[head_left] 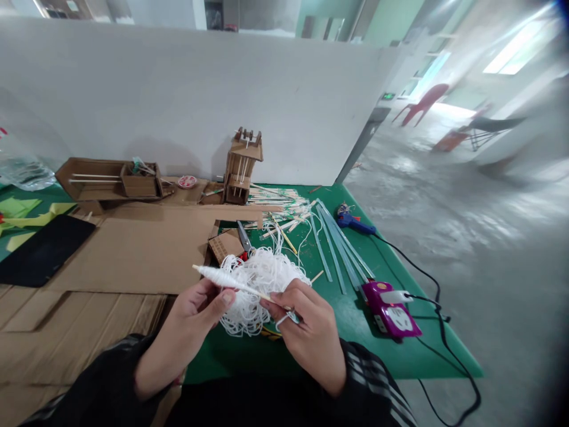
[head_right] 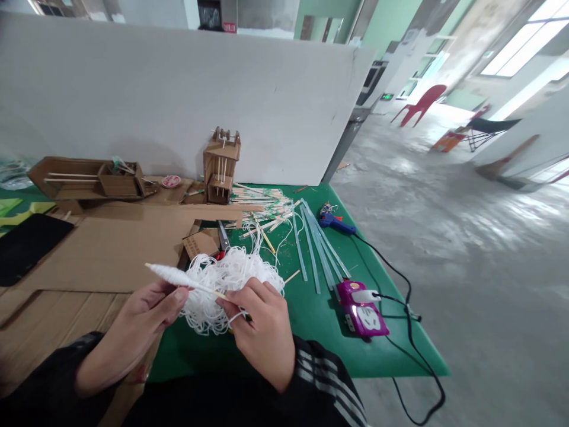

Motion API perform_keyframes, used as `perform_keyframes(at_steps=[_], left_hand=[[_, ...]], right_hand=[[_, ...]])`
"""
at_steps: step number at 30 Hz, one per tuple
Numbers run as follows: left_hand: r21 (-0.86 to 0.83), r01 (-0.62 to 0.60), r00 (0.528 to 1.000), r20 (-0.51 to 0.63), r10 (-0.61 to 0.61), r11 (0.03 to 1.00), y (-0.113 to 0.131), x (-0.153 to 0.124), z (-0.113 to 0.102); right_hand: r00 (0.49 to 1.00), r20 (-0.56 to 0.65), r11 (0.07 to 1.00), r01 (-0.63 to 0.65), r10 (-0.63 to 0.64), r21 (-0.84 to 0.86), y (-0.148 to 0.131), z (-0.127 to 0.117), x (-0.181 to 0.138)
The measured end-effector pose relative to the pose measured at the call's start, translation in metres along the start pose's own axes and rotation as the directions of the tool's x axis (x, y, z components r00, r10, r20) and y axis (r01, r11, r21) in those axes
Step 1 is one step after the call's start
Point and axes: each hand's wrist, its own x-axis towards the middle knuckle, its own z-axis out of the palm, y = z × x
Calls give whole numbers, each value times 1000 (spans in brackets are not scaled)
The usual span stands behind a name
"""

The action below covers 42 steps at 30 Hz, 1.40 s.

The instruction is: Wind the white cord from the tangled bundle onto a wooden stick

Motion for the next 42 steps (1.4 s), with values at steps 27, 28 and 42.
perform_keyframes(at_steps=[27, 28, 42], left_hand=[[-95, -38, 994, 99, 47, 995, 3, 1, -6], [-62, -44, 991, 126, 52, 997, 4, 0, -6], [67, -175, 978, 130, 165, 982, -5, -2, -7]], right_hand=[[978, 209, 999, -36, 30, 22, -10, 0, -4], [973, 225, 998, -59, 51, 31, -11, 0, -5], [964, 265, 997, 43, -25, -62, -12, -2, 1]])
